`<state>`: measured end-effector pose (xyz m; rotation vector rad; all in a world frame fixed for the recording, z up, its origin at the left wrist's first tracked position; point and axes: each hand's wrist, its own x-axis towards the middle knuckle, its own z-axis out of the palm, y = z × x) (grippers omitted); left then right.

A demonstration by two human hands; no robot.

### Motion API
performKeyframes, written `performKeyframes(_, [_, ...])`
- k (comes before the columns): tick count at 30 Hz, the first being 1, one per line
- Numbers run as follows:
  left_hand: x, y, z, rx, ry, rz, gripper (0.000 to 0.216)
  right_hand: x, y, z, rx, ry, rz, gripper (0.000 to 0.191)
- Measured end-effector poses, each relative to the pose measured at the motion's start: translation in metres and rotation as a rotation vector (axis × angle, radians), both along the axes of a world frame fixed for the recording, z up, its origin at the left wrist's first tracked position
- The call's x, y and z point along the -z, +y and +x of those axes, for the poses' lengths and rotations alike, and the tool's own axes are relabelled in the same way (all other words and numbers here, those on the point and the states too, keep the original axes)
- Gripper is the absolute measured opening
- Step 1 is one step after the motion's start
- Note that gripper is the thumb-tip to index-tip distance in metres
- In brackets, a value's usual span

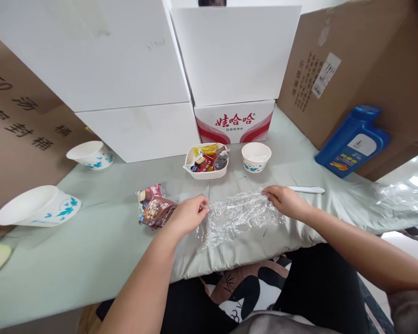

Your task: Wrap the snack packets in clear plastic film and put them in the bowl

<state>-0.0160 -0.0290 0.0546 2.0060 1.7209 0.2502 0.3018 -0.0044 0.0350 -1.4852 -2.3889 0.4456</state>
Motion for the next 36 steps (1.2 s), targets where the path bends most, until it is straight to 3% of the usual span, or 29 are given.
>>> performKeyframes(8, [0.005, 0.003, -0.002, -0.137, 0.331, 0.052, 0.017, 0.013, 0.014, -0.025, 0.027, -0.454, 0.070, 0.031])
performKeyframes(12, [0.003, -0.008, 0.009, -0.278, 0.426, 0.397, 0.021, 0.012, 0.009, -0.029, 0.035, -0.523, 0.091, 0.031])
performKeyframes(14, [0.005, -0.017, 0.023, -0.116, 0.334, 0.521, 0.024, 0.012, 0.008, -0.032, 0.032, -0.538, 0.087, 0.031])
performKeyframes(16, [0.012, -0.025, 0.039, 0.222, 0.206, 0.469, 0.023, 0.013, 0.008, -0.032, 0.026, -0.545, 0.091, 0.031])
performKeyframes(18, [0.023, -0.028, 0.051, 0.460, 0.164, 0.344, 0.046, 0.013, 0.013, -0.030, 0.022, -0.548, 0.101, 0.032])
performKeyframes(21, [0.037, -0.027, 0.056, 0.504, 0.200, 0.193, 0.086, 0.010, 0.026, -0.016, 0.084, -0.566, 0.097, 0.031])
performKeyframes(24, [0.043, -0.023, 0.052, 0.496, 0.209, 0.143, 0.093, 0.001, 0.034, 0.000, 0.182, -0.510, 0.162, 0.029])
performKeyframes(26, [0.042, -0.022, 0.051, 0.499, 0.207, 0.140, 0.093, -0.005, 0.028, 0.005, 0.099, -0.357, 0.253, 0.030])
performKeyframes(28, [0.039, -0.021, 0.051, 0.505, 0.205, 0.131, 0.095, -0.005, 0.012, 0.002, -0.165, -0.185, 0.275, 0.037])
performKeyframes(31, [0.037, -0.021, 0.051, 0.500, 0.222, 0.106, 0.098, 0.007, -0.017, -0.005, -0.569, -0.090, 0.143, 0.065])
performKeyframes(33, [0.036, -0.021, 0.049, 0.483, 0.242, 0.090, 0.095, 0.018, -0.032, -0.004, -0.627, -0.106, 0.062, 0.075])
performKeyframes(36, [0.032, -0.023, 0.045, 0.436, 0.252, 0.112, 0.084, 0.028, -0.044, 0.008, -0.542, -0.110, 0.053, 0.065])
